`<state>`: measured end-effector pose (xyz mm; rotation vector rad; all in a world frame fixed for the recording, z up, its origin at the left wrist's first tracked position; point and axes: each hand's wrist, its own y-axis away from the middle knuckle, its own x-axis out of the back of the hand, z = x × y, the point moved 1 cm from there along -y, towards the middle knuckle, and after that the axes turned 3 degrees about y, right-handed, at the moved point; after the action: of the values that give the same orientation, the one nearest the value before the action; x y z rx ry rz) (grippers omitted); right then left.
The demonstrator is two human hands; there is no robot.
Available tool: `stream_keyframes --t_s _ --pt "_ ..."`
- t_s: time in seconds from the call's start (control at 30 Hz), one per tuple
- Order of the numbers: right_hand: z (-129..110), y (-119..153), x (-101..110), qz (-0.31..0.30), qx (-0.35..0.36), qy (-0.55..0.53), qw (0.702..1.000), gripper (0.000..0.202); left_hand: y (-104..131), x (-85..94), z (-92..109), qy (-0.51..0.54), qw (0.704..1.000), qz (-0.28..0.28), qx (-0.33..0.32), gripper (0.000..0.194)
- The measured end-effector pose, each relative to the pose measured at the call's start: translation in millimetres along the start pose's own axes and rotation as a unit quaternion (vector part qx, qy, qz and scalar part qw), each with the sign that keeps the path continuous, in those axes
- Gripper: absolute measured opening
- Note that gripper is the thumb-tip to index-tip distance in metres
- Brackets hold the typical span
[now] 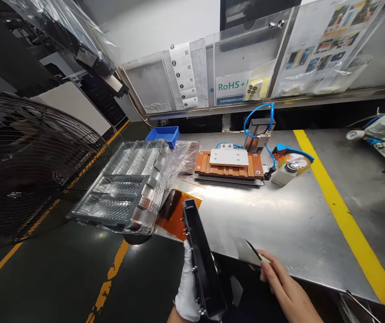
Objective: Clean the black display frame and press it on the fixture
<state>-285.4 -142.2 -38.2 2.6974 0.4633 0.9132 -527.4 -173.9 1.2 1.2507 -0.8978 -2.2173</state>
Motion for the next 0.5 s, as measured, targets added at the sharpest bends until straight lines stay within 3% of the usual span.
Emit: stream_keyframes --t_s 0.1,0.27,0.5 --pt "-23 -7 14 0.005 0.025 -0.03 0.999 0.045 8 10.3 -12 -0.013 0.997 -0.015 0.077 0.041" --pt "-72 -19 39 0.063 0.1 0.08 0.99 0.042 17 15.0 -26 -0.025 0.986 -0.049 0.16 0.043" --pt "-73 -24 46 0.101 0.118 0.151 0.976 0.046 23 11.3 -29 -0.025 0.976 -0.067 0.207 0.04"
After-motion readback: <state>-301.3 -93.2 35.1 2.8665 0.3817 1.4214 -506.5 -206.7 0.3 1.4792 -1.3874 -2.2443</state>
